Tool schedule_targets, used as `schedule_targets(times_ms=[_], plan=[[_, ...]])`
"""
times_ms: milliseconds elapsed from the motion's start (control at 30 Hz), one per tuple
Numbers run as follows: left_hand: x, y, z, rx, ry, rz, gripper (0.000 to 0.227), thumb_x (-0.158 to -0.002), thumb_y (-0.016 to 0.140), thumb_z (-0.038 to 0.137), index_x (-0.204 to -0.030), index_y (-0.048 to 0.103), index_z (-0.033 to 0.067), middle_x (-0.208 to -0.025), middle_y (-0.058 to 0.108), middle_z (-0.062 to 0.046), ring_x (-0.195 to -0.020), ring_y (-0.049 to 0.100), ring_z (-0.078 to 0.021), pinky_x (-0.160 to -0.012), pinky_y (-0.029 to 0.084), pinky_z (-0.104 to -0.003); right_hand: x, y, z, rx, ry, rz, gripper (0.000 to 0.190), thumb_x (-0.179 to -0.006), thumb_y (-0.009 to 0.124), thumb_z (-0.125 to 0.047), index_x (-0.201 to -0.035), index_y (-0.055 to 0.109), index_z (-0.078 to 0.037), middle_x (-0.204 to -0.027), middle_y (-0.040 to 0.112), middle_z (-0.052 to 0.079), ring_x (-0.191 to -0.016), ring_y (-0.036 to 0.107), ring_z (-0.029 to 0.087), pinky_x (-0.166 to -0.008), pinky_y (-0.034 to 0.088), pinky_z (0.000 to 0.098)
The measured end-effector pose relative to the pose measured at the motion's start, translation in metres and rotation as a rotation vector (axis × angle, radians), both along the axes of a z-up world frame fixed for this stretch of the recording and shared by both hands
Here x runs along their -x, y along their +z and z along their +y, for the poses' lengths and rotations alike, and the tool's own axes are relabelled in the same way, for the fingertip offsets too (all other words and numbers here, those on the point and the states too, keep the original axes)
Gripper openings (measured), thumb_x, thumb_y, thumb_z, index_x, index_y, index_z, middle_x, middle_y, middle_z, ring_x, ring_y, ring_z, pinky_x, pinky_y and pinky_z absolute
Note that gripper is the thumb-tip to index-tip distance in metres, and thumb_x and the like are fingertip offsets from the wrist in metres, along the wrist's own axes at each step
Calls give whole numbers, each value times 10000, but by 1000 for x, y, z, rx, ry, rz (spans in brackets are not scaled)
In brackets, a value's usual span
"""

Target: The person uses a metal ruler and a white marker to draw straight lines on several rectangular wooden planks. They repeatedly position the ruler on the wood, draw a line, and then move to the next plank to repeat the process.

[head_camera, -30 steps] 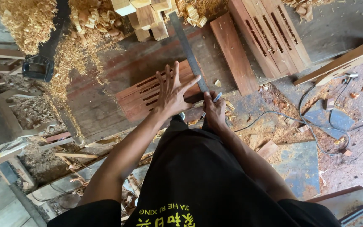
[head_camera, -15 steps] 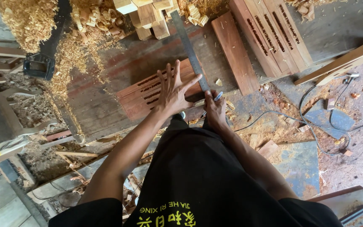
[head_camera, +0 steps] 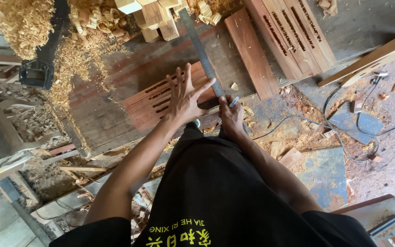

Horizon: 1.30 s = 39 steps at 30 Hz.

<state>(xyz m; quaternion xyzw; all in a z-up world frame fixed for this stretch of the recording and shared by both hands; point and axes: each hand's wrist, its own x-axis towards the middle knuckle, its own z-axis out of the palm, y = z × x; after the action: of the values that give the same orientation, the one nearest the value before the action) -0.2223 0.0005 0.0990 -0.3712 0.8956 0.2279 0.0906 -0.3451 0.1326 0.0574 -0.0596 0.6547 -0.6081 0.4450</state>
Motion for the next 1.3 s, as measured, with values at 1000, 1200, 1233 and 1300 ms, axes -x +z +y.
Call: schedule_targets(times_ms=[1000, 1200, 1233, 1300], plan=[[3, 22, 5, 133, -2, 12, 1200, -417, 972, 529, -1484, 423, 524, -1589, 254, -329, -1405, 321, -637, -1085, 189, -836, 85, 70, -80, 364, 634, 1126, 222, -1020, 638, -160, -1201, 733, -72, -944, 729, 145, -890, 650, 362, -823, 519, 429], [2, 18, 2, 85, -6, 28, 1137, -424, 973, 512, -1456, 497, 482, -1577, 281, -345, -1402, 329, -634, -1076, 187, -833, 90, 96, -49, 350, 733, 1190, 176, -1027, 618, -138, -1132, 751, -91, -858, 728, 103, -814, 675, 310, -846, 491, 384], [2, 19, 1, 72, -3, 36, 1127, -447, 973, 502, -1464, 488, 478, -1578, 274, -352, -1406, 324, -630, -1082, 180, -830, 90, 96, -44, 334, 755, 1196, 169, -1003, 625, -130, -1103, 758, -99, -868, 722, 92, -828, 660, 320, -816, 490, 398], [2, 20, 0, 61, 2, 43, 1116, -471, 973, 492, -1472, 479, 475, -1579, 266, -358, -1411, 319, -626, -1088, 173, -828, 99, 80, -40, 322, 779, 1203, 163, -979, 633, -122, -1073, 765, -107, -877, 716, 81, -841, 645, 331, -786, 489, 412]])
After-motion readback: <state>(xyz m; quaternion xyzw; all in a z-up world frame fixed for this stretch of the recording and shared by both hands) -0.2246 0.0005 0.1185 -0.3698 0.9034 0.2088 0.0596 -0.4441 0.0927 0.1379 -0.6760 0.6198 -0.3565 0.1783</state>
